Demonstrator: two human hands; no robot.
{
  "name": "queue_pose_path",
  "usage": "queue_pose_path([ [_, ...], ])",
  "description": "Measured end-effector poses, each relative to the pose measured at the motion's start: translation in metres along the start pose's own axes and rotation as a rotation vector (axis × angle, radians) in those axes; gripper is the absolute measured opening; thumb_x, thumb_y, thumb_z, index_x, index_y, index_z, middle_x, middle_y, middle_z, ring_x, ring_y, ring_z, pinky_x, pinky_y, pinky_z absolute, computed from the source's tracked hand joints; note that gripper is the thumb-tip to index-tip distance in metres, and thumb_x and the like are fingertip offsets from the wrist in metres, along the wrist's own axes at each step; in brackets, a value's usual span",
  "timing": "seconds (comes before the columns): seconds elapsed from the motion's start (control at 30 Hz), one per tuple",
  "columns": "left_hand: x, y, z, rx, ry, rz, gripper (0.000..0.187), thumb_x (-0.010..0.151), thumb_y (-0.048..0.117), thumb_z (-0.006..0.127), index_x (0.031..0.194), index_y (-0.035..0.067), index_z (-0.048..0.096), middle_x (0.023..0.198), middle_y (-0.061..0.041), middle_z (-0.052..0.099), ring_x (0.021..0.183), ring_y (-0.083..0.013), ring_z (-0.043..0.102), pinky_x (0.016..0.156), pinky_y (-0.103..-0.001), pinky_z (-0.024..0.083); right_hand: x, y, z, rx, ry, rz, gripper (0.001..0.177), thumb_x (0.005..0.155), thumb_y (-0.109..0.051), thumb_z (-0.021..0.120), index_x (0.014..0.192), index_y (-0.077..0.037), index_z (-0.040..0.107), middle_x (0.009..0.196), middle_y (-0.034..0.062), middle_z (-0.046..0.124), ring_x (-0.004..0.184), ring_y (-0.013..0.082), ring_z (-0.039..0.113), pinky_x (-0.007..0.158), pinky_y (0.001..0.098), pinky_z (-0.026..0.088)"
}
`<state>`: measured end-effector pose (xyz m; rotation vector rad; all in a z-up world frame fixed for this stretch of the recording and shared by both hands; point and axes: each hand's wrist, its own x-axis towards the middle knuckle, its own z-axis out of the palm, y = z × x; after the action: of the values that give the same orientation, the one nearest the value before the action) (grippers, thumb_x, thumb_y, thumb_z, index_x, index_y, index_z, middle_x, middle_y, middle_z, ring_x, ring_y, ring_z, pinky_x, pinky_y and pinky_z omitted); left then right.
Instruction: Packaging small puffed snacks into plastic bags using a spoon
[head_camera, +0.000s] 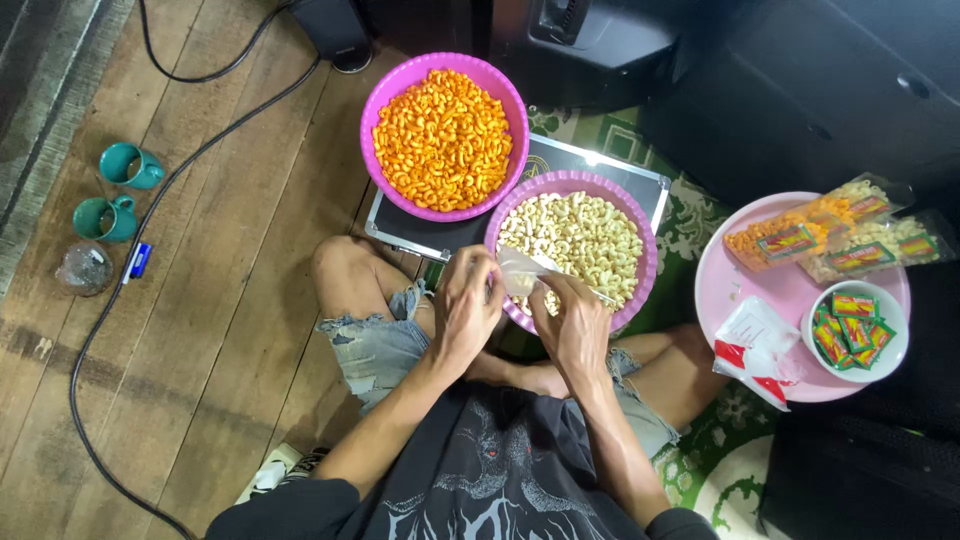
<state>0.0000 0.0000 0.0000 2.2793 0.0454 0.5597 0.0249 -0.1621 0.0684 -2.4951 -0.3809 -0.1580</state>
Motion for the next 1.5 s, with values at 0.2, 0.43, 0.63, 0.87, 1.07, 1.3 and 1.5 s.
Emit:
queue_pose_path([
  [0.2, 0.011, 0.039, -0.027, 0.202, -0.228, 0.109, 0.022, 0.078, -0.008, 0.072, 0.093, 0.007, 0.074, 0.137, -0.019, 0.059, 0.136, -0.0386, 0.052, 0.115, -0.063, 0.034, 0.008, 0.011, 0.012, -0.133, -0.036, -0.136, 0.019, 0.088, -0.009, 0.064, 0.098, -0.018, 0.077, 0.103, 0.0037, 0.077, 0.093, 0.025, 0.074, 0.07, 0.0356, 0.06],
  [0.43, 0.01, 0.03, -0.014, 0.24, -0.199, 0.017, 0.034, 0.08, 0.005, 0.063, 0.112, 0.007, 0.075, 0.133, -0.017, 0.064, 0.131, -0.0361, 0.057, 0.106, -0.071, 0.037, 0.023, -0.011, -0.015, -0.165, -0.212, -0.109, 0.031, 0.09, -0.003, 0.053, 0.103, -0.016, 0.078, 0.136, 0.0108, 0.065, 0.107, 0.0313, 0.07, 0.076, 0.0433, 0.062],
  [0.63, 0.006, 0.027, -0.007, 0.238, -0.156, 0.028, 0.035, 0.078, 0.011, 0.063, 0.111, 0.013, 0.075, 0.13, -0.009, 0.067, 0.125, -0.029, 0.063, 0.108, -0.062, 0.04, 0.02, 0.003, -0.004, -0.112, -0.193, -0.038, 0.024, 0.09, -0.013, 0.059, 0.106, -0.016, 0.076, 0.131, 0.012, 0.064, 0.101, 0.0329, 0.072, 0.073, 0.0462, 0.062],
  [0.87, 0.031, 0.034, -0.047, -0.419, -0.277, -0.097, 0.049, 0.087, 0.037, 0.075, 0.126, 0.011, 0.062, 0.141, -0.019, 0.057, 0.134, -0.0423, 0.051, 0.112, -0.07, 0.031, 0.045, 0.023, -0.036, 0.376, -0.354, 0.132, 0.025, 0.085, -0.009, 0.062, 0.102, -0.016, 0.08, 0.093, 0.0071, 0.078, 0.083, 0.0267, 0.075, 0.07, 0.041, 0.061],
  [1.07, 0.012, -0.004, -0.019, -0.896, -0.427, -0.555, 0.082, 0.086, 0.059, 0.074, 0.145, 0.008, 0.049, 0.14, -0.023, 0.056, 0.135, -0.0428, 0.049, 0.116, -0.065, 0.028, 0.042, 0.04, -0.034, 0.823, -0.416, 0.581, 0.027, 0.086, -0.005, 0.06, 0.104, -0.007, 0.081, 0.085, 0.0093, 0.075, 0.076, 0.0142, 0.068, 0.064, 0.0306, 0.062],
  [1.3, 0.021, 0.025, -0.026, -0.744, -0.193, -0.581, 0.031, 0.098, 0.029, 0.07, 0.118, 0.006, 0.074, 0.105, -0.024, 0.075, 0.103, -0.0353, 0.07, 0.083, -0.047, 0.061, 0.036, 0.033, -0.033, 1.14, -0.48, 0.62, 0.046, 0.088, -0.029, 0.052, 0.114, 0.006, 0.068, 0.117, 0.0208, 0.067, 0.122, 0.0363, 0.056, 0.106, 0.056, 0.044],
  [1.5, 0.025, 0.043, -0.042, -0.651, -0.232, -0.531, 0.03, 0.098, 0.031, 0.069, 0.113, 0.006, 0.077, 0.097, -0.025, 0.075, 0.094, -0.0328, 0.072, 0.076, -0.041, 0.062, 0.038, 0.02, -0.041, 1.117, -0.362, 0.378, 0.053, 0.103, -0.043, 0.049, 0.097, 0.007, 0.067, 0.143, 0.0301, 0.058, 0.139, 0.0442, 0.045, 0.111, 0.0664, 0.029],
])
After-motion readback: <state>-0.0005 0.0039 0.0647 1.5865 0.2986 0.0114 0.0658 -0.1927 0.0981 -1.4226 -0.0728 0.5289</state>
